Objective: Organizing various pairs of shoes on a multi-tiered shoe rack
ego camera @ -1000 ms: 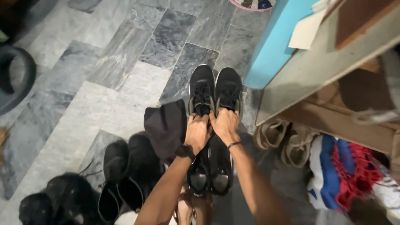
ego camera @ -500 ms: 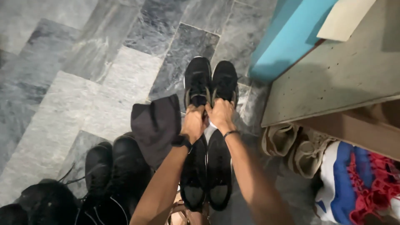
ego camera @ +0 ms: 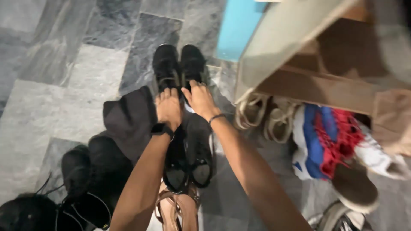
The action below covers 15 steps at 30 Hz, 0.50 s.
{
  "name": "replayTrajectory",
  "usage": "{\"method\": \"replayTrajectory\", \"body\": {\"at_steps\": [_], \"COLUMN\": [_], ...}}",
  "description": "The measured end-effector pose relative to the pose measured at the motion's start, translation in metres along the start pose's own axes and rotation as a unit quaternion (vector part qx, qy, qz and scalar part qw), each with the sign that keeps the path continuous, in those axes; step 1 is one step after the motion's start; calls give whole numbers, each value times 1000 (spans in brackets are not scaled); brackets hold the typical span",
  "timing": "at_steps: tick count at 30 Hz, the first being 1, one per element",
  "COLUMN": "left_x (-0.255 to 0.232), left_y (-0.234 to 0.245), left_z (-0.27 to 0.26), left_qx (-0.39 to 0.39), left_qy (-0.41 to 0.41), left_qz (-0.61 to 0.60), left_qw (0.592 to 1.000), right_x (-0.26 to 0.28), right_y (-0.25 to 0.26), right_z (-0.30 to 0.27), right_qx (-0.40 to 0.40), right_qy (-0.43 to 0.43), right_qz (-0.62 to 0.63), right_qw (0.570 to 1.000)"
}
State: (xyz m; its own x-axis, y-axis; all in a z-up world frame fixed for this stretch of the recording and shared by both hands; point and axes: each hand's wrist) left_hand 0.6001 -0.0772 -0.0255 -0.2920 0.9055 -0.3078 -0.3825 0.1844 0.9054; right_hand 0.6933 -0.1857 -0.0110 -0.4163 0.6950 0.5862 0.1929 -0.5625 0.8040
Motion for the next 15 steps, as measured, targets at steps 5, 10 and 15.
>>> {"method": "replayTrajectory", "body": {"at_steps": [5,10,15], "left_x": [-67,-134,-193], "left_y": [41,70,78], "left_z": [-5,-31,-79], "left_qx": [-82,-95,-100], "left_qy": [-39,-97,-171], "left_qz": [-94,-192,-290], "left_qw": [991,972,936], "right_x": [-4,-8,-42], "right_y": [70,146,195], "right_z": [-44,-102,-172], "right_qx": [-109,-135,-200], "right_qy": [114,96,104], "right_qz": [56,58,43], "right_qw": [986,984,973]}}
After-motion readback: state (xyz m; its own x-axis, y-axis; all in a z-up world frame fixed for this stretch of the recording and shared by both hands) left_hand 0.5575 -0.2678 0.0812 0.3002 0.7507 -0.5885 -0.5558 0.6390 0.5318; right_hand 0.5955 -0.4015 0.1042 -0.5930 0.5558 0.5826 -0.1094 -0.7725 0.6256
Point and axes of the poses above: each hand's wrist, its own z-axis towards the middle knuckle, its own y-axis out of the back of the hand, x = y × z, and after that the axes turned 10 degrees about -x, right-handed
